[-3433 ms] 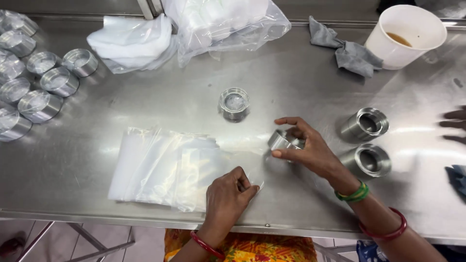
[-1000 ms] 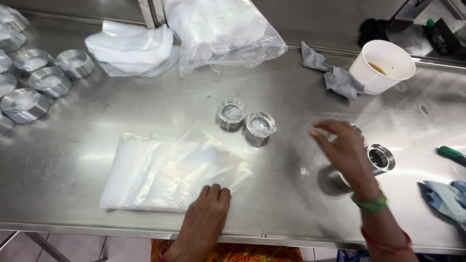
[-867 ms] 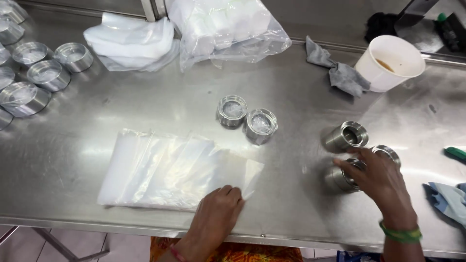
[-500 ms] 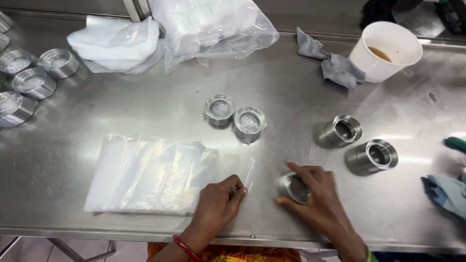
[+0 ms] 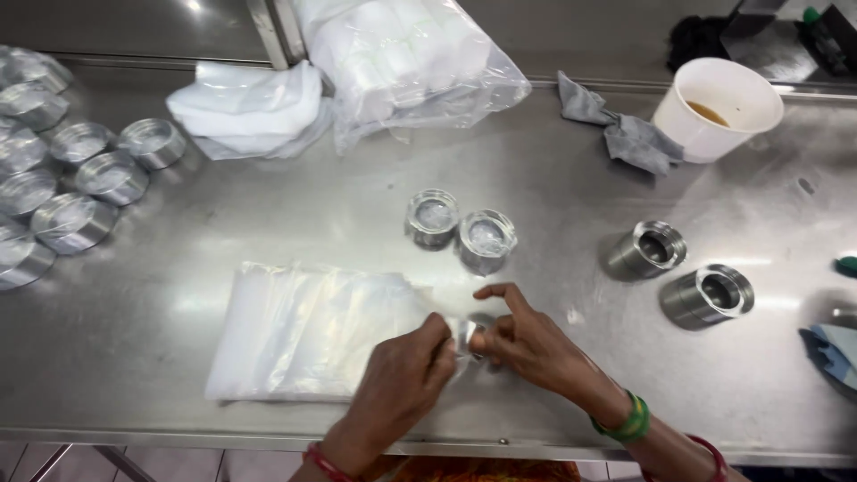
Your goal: The person places circular metal rings into individual plastic bags, one at a time, and then arranges the bagged rings into groups on a metal workbench.
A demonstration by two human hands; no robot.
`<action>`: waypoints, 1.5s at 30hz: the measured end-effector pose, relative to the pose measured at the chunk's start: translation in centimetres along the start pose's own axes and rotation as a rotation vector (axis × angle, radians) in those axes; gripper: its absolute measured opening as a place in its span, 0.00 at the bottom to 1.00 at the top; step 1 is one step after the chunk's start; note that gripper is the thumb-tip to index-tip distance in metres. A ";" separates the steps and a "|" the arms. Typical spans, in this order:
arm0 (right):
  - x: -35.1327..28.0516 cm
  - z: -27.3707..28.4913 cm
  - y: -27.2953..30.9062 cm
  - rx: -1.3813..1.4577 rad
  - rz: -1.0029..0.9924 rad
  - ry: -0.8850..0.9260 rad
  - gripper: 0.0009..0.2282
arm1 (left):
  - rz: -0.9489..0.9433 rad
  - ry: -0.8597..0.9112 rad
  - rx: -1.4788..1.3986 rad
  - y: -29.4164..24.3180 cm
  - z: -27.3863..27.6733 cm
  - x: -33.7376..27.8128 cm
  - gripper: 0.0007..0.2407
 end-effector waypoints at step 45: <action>5.1 11.3 -3.5 0.530 0.111 -0.650 0.16 | 0.132 0.137 0.785 4.6 -2.1 -3.1 0.10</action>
Point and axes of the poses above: each hand's wrist, its own x-axis towards the middle knuckle, its own z-axis out of the back of the hand, y = z × x, the point moved 6 cm from there along x, towards the middle knuckle, and after that the axes turned 5 degrees about -x, right-handed, at the moved point
